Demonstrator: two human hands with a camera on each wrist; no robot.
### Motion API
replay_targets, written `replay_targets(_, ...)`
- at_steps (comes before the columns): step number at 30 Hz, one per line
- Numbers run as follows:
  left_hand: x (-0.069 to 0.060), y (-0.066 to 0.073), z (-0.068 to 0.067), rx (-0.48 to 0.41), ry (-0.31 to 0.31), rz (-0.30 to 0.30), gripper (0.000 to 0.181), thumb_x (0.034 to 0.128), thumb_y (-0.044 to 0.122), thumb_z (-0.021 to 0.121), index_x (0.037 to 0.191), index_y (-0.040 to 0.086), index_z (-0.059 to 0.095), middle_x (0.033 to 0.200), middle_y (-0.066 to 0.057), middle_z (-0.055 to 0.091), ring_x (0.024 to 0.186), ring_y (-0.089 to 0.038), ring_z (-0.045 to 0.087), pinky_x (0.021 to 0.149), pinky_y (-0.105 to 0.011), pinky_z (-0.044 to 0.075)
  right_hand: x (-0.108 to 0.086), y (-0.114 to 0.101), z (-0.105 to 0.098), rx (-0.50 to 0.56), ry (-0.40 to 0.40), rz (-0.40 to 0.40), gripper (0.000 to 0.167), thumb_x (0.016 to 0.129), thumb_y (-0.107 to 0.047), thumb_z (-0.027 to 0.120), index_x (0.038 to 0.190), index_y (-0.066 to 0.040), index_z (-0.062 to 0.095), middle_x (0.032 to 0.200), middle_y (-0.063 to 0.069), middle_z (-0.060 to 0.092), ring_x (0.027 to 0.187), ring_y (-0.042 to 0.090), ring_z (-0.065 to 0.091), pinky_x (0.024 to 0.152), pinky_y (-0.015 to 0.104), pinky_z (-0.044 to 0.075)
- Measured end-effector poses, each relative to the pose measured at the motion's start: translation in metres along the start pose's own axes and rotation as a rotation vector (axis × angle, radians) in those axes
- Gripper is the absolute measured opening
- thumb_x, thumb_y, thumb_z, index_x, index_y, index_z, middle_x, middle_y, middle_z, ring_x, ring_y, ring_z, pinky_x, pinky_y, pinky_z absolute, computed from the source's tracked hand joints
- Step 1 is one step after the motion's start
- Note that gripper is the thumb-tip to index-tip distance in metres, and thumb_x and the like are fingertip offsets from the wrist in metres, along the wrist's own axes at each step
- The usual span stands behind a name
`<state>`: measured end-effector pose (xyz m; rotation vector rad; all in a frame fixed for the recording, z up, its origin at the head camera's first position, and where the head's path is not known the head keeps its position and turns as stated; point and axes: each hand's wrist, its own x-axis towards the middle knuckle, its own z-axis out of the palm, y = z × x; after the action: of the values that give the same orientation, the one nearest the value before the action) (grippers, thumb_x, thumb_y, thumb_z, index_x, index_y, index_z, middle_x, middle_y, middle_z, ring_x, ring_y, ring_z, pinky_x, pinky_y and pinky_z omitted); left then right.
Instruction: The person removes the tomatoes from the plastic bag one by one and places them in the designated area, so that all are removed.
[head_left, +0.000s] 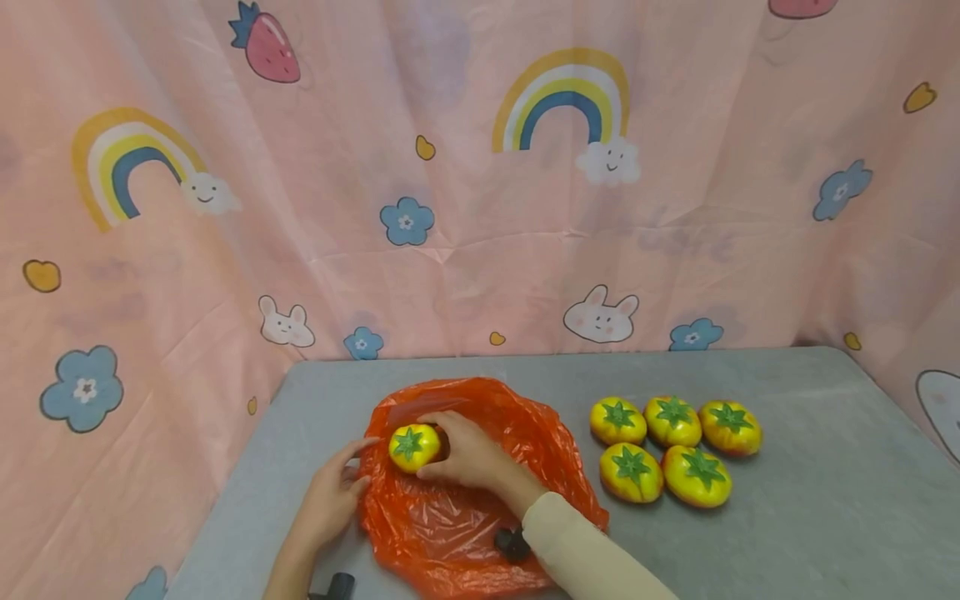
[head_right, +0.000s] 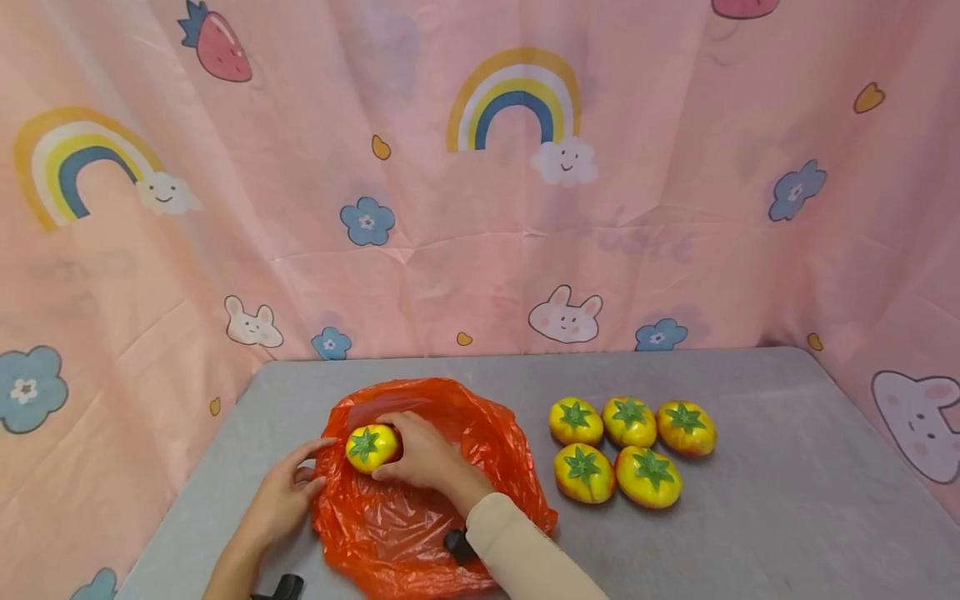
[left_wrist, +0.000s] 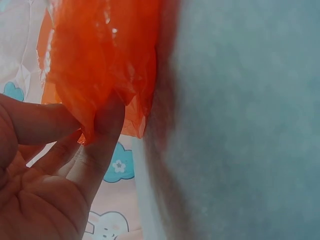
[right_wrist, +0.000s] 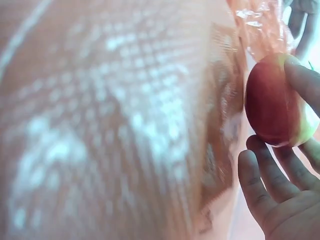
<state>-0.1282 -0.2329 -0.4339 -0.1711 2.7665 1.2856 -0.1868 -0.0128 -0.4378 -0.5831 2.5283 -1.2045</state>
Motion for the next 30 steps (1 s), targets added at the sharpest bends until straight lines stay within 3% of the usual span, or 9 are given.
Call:
replay_targets(6, 0.001, 0.000, -0.001, -0.010, 0.005, 0.024, 0.054, 0.0905, -0.010, 0.060, 0.137, 0.018, 0.057, 0.129, -0.016, 0.061, 0.102, -0.027, 0.070, 0.079, -0.038, 0.061, -0.014, -0.002, -0.012, -0.002, -0.005, -0.003, 0.069, 0.080, -0.036, 0.083, 0.140, -0.023, 0.052, 0.138, -0.003, 0.056, 0.125, 0.018, 0.054, 0.107, 0.045, 0.050)
replay_targets(13, 0.002, -0.004, -0.004, -0.009, 0.007, -0.011, 0.055, 0.0915, -0.008, 0.060, 0.138, 0.021, 0.056, 0.135, -0.015, 0.057, 0.103, -0.026, 0.069, 0.079, -0.038, 0.062, -0.040, -0.003, -0.030, 0.041, -0.036, 0.051, 0.069, 0.079, -0.037, 0.084, 0.139, -0.023, 0.052, 0.135, -0.002, 0.056, 0.119, 0.019, 0.055, 0.102, 0.045, 0.053)
replay_targets(22, 0.001, -0.005, -0.009, -0.036, 0.002, 0.020, 0.055, 0.0912, -0.011, 0.059, 0.138, 0.017, 0.057, 0.135, -0.018, 0.057, 0.104, -0.029, 0.070, 0.077, -0.037, 0.061, -0.084, -0.010, -0.054, 0.003, 0.021, 0.028, 0.072, 0.078, -0.041, 0.083, 0.140, -0.026, 0.052, 0.141, -0.002, 0.055, 0.119, 0.019, 0.056, 0.099, 0.049, 0.053)
replay_targets(30, 0.001, -0.003, -0.008, -0.042, 0.002, 0.028, 0.053, 0.0921, -0.009, 0.059, 0.137, 0.017, 0.058, 0.134, -0.018, 0.057, 0.101, -0.026, 0.070, 0.076, -0.037, 0.061, -0.117, -0.009, -0.072, -0.015, 0.076, 0.141, 0.072, 0.078, -0.043, 0.082, 0.141, -0.030, 0.050, 0.144, -0.002, 0.053, 0.125, 0.024, 0.054, 0.100, 0.059, 0.051)
